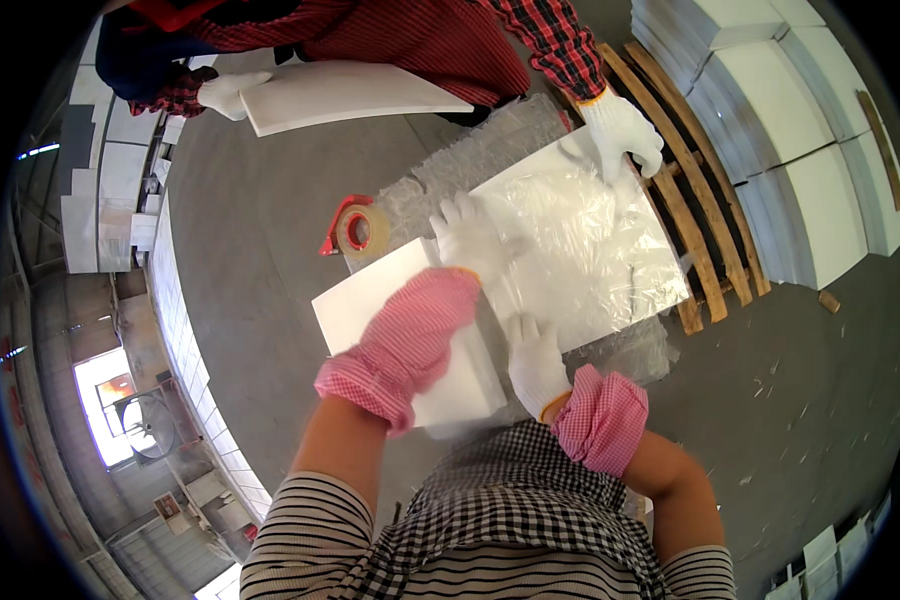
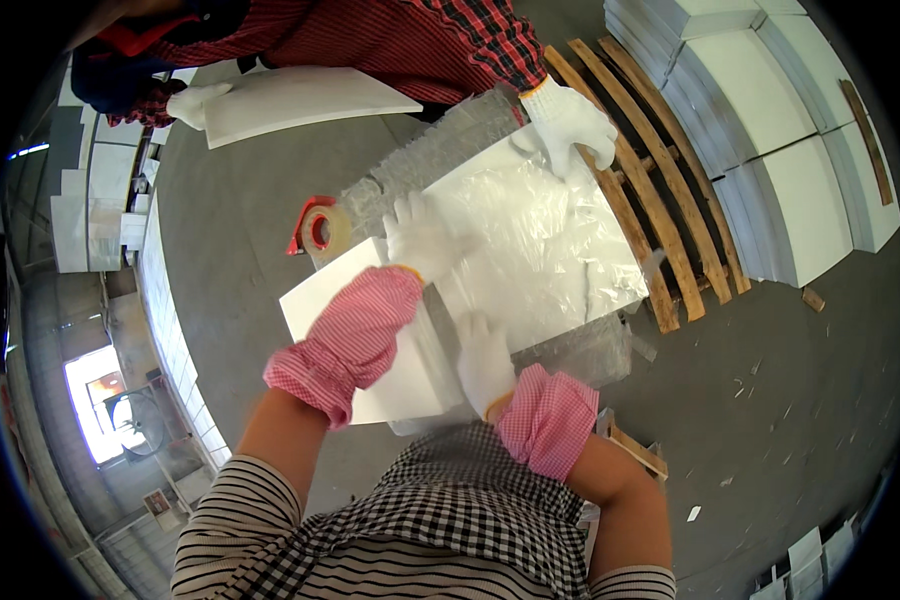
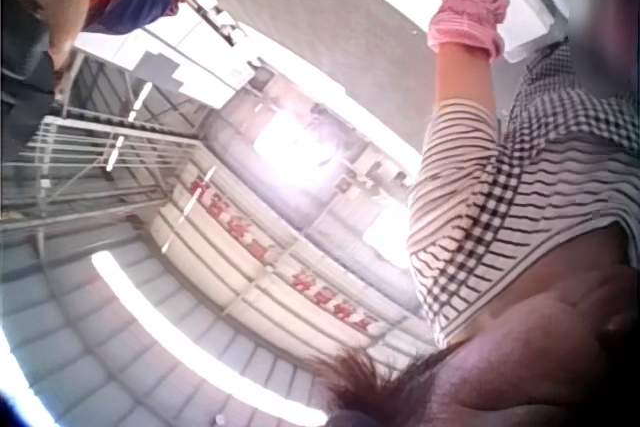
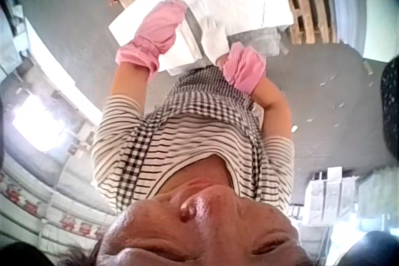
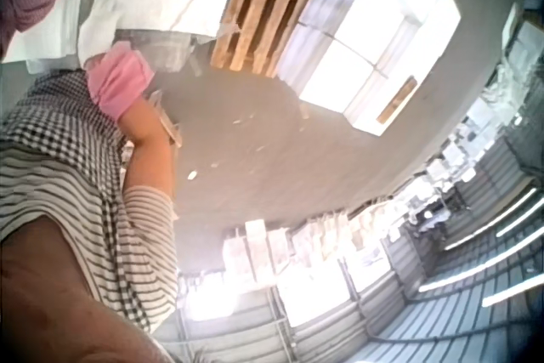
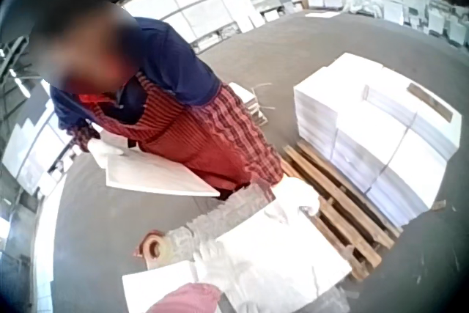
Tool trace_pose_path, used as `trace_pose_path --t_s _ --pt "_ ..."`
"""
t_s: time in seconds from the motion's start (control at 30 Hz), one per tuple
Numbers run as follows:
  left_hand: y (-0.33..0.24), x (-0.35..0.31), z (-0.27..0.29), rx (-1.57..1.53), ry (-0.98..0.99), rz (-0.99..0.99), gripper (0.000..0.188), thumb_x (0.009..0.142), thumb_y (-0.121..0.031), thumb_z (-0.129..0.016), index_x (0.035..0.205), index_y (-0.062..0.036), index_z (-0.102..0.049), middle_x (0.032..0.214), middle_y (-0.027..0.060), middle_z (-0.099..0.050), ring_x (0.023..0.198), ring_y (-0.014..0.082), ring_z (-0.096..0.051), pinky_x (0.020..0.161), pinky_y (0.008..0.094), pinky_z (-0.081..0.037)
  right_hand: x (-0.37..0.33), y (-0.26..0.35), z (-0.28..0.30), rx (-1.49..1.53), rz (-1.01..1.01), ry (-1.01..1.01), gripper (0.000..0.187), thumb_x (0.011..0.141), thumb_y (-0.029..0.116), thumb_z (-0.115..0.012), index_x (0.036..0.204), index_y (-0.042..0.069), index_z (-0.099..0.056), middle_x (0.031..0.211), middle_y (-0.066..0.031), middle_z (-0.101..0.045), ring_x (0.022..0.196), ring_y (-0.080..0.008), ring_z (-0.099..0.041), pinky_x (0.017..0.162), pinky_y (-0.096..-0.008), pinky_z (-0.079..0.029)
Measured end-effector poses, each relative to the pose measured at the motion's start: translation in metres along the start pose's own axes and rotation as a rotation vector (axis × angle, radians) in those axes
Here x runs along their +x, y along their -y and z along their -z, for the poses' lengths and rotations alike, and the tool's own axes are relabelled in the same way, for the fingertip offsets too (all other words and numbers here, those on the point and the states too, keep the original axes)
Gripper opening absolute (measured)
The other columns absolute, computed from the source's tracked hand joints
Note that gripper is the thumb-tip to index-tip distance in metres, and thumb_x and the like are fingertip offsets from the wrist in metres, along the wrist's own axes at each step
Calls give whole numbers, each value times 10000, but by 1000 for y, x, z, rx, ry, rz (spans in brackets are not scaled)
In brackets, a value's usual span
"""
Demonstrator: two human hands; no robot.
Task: The person wraps white rectangular tiles in plastic film using both hands. A coworker assists by handing over tiles and placing wrapped tiles on a wooden pallet. The process is repeated for multiple tiles.
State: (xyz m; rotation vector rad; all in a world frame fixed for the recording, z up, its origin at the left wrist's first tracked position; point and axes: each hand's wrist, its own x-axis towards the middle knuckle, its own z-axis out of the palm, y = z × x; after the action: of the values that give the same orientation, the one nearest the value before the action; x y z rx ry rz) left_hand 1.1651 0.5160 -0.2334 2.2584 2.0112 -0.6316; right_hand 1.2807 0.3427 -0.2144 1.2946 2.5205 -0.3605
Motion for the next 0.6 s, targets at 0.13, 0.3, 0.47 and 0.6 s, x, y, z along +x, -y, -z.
trace_pose_path --t_s 0.13,0.3,0.47,0.6 --pt "-15 -9 -41 -186 -280 179 793 963 -478 -659 1525 34 -434 1513 272 -456 1463 474 -351 1200 591 -277 -3 -2 1 129 -15 5 329 893 232 -637 1147 70 -770 1286 -130 -561 1168 -301 -497 940 -460 -440" --pt "-44 -11 -73 -456 -656 204 497 967 -261 -637 1394 -20 -560 1441 229 -520 1413 423 -425 1209 540 -303 -2 5 -32 263 -53 -142 428 937 214 -602 1323 46 -677 1465 -193 -533 1352 -338 -478 1063 -491 -395" --pt "-50 -9 -85 -627 -743 -86 239 870 -145 -679 1077 -31 -641 1091 169 -644 1104 403 -584 1002 526 -456 4 13 -44 454 -145 -49 470 951 205 -612 1386 36 -659 1595 -236 -453 1495 -366 -407 1186 -503 -342" --pt "-47 -12 -64 -701 -576 -177 249 839 -137 -654 1068 -38 -639 1092 169 -638 1081 381 -589 971 517 -463 -2 1 -33 361 -26 -315 336 929 226 -627 1192 36 -715 1387 -191 -597 1313 -395 -513 1025 -553 -431"
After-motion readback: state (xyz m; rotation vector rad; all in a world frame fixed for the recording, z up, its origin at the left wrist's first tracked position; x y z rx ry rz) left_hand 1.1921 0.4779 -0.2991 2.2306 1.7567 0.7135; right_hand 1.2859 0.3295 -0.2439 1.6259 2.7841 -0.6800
